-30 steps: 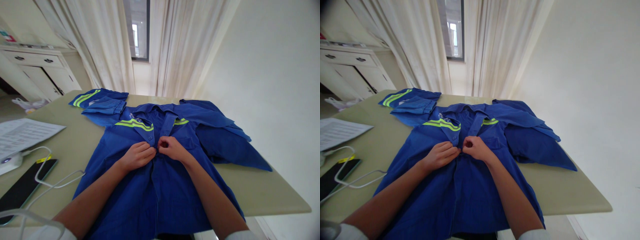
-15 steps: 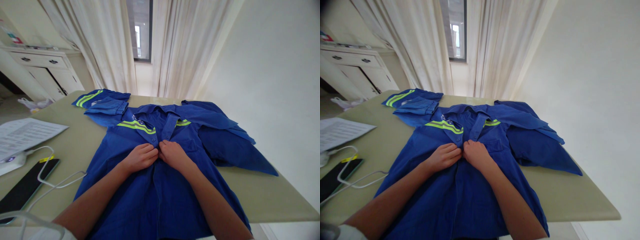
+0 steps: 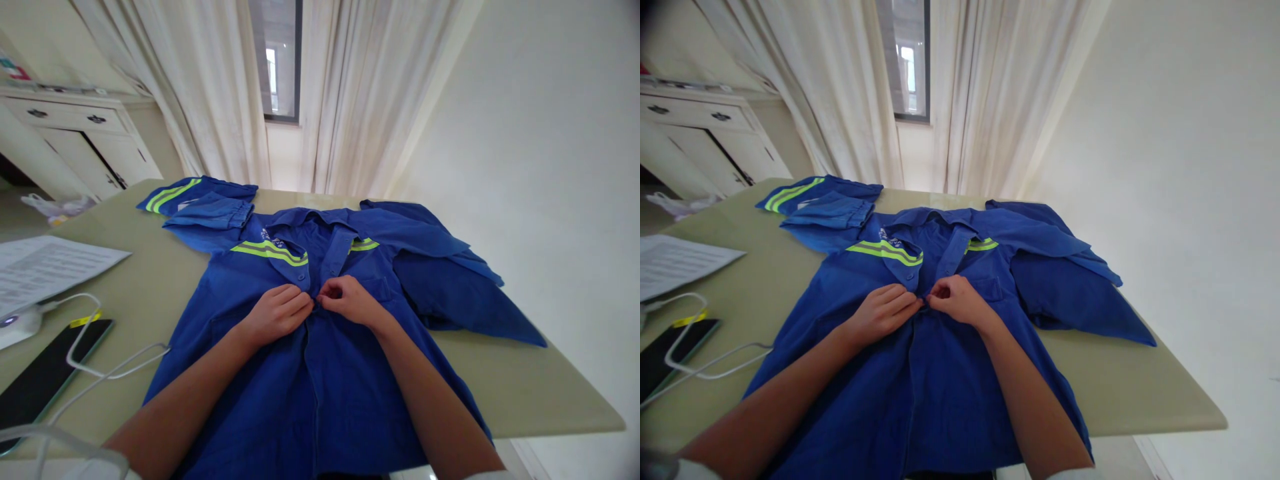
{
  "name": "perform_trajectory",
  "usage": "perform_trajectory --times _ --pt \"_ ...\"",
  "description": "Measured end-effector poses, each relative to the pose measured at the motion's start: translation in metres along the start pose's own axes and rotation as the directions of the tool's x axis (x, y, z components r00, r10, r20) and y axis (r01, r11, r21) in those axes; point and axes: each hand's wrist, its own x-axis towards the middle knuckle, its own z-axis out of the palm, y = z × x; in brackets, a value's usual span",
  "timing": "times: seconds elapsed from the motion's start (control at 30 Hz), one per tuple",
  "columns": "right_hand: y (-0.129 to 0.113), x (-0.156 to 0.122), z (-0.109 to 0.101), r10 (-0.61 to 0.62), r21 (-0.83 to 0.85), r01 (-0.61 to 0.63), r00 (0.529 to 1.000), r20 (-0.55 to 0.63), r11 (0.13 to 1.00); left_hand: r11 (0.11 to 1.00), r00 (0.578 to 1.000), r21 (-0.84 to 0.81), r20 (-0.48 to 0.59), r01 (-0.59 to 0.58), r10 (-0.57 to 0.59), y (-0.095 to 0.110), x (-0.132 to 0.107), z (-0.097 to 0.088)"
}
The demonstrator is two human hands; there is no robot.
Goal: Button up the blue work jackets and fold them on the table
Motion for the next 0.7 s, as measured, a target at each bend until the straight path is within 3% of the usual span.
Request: perform_trajectory --times 0.2,0.4,0.57,0.7 --pt "-0.003 0.001 0.006 -0.031 0.048 0.034 0.998 -0.062 0.998 1.0 0.997 -0.006 -0.083 -0.008 0.008 0.0 0.0 0.0" --pt "-0.003 0.001 0.004 0.139 0.325 -0.158 0.987 0.081 0.932 0.999 0.988 -0.03 -0.153 -0.033 0.028 -0.002 -0.003 0.001" --pt "-0.006 0.001 0.003 0.226 0.368 -0.266 0.963 0.15 0.891 0.998 0.987 -0.034 -0.153 -0.059 0.053 -0.002 -0.007 0.005" --pt "-0.005 0.001 0.008 0.207 0.355 -0.225 0.974 0.089 0.907 1.0 0.996 -0.015 -0.092 0.001 -0.002 -0.001 -0.008 0.01"
